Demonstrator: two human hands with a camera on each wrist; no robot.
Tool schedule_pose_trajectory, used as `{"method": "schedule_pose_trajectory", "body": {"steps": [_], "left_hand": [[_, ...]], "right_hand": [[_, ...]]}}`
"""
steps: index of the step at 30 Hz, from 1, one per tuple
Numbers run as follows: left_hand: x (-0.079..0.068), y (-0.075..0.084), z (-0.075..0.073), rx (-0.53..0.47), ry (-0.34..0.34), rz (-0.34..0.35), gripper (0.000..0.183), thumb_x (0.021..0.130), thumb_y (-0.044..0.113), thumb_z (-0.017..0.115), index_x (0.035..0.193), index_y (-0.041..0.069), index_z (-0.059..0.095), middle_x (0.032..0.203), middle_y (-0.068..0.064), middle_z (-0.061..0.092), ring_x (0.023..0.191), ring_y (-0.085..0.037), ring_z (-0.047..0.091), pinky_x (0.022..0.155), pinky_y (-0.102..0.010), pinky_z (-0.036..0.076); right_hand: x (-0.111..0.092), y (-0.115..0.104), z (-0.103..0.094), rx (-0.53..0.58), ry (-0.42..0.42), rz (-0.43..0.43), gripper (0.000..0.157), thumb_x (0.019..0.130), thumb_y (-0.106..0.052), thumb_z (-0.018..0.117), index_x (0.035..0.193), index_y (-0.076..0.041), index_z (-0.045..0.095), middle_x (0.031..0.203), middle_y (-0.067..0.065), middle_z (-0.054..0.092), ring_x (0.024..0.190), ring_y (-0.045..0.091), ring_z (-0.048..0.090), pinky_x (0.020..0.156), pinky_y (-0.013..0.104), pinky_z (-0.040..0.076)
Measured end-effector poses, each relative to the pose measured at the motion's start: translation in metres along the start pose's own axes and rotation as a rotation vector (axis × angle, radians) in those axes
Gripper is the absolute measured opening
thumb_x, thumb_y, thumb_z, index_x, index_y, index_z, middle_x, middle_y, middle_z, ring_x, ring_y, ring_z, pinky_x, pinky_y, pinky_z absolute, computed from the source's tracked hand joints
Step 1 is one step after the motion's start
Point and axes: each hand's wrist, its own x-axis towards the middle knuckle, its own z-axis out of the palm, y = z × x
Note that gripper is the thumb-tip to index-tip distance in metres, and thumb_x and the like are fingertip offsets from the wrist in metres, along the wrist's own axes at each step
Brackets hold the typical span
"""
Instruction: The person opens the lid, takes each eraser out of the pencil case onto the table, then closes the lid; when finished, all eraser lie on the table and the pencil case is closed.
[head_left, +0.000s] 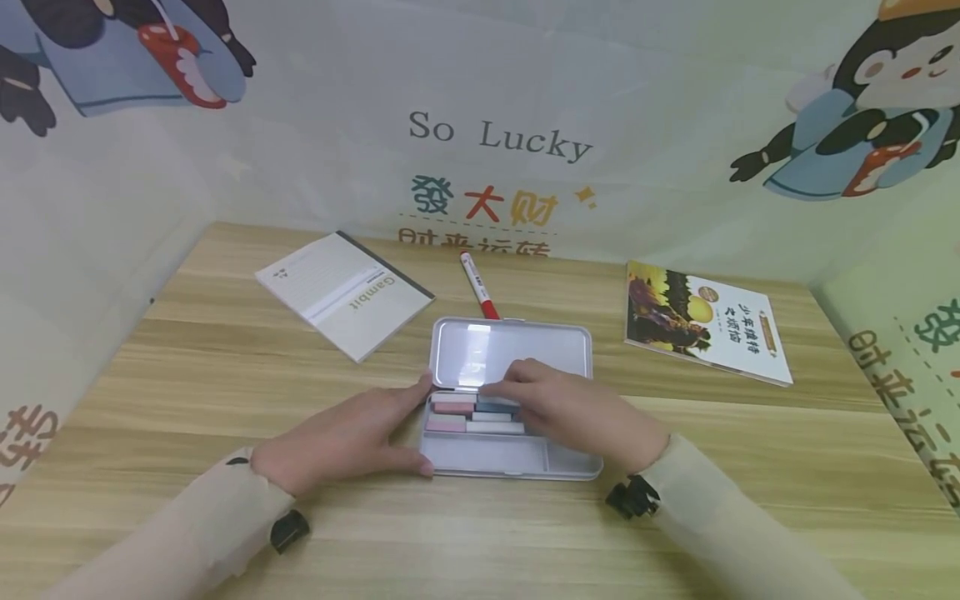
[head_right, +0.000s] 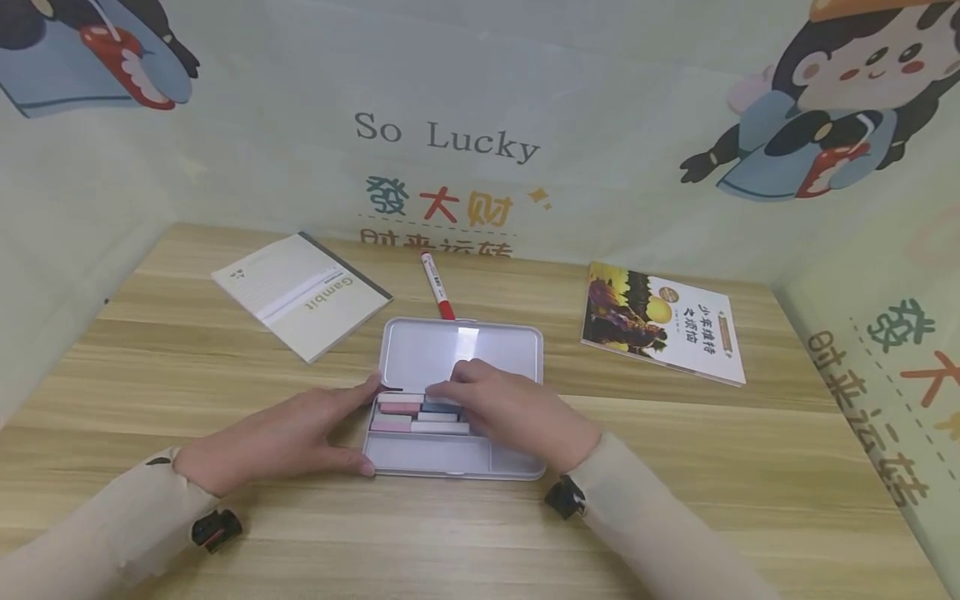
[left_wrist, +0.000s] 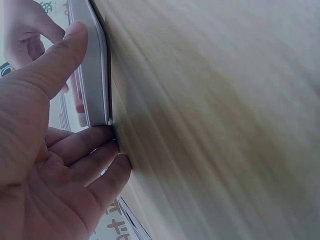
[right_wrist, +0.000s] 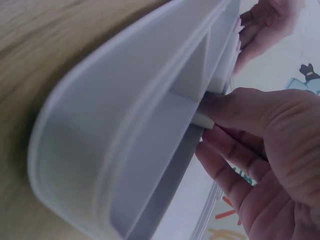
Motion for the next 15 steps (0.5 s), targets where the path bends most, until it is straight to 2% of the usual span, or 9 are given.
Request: {"method": "schedule_pose_trajectory", "body": {"steps": [5, 10, 15], "left_hand": [[0.0003, -0.0005, 0.0007, 0.008, 0.004, 0.006, 0.111, 0.086, 0.045, 0.085, 0.166, 0.001, 0.022, 0.165, -0.017, 0.043, 0.147, -0.028, 0.052, 0.123, -0.048, 0.044], [0.0009, 0.0005, -0.0008, 0.039, 0.017, 0.016, 0.11, 0.085, 0.046, 0.086, 0.164, -0.003, 0.026, 0.162, -0.022, 0.045, 0.146, -0.033, 0.053, 0.121, -0.05, 0.045], [0.0014, 0.0012, -0.0016, 0.058, 0.028, 0.037, 0.11, 0.084, 0.047, 0.086, 0.161, -0.007, 0.029, 0.157, -0.027, 0.049, 0.143, -0.038, 0.056, 0.119, -0.051, 0.047]], "right_hand": [[0.0038, -0.0022, 0.0018, -0.073, -0.019, -0.016, 0.046, 0.097, -0.003, 0.07, 0.14, -0.021, 0.067, 0.119, 0.003, 0.069, 0.106, 0.014, 0.064, 0.093, 0.029, 0.062], [0.0034, -0.0027, -0.0001, -0.117, -0.038, 0.014, 0.042, 0.1, -0.009, 0.07, 0.139, -0.023, 0.068, 0.11, 0.001, 0.069, 0.097, 0.014, 0.06, 0.08, 0.024, 0.059], [-0.001, -0.002, -0.0006, -0.209, -0.061, 0.019, 0.048, 0.099, -0.008, 0.07, 0.142, -0.029, 0.067, 0.105, 0.001, 0.068, 0.091, 0.012, 0.058, 0.069, 0.019, 0.055]]}}
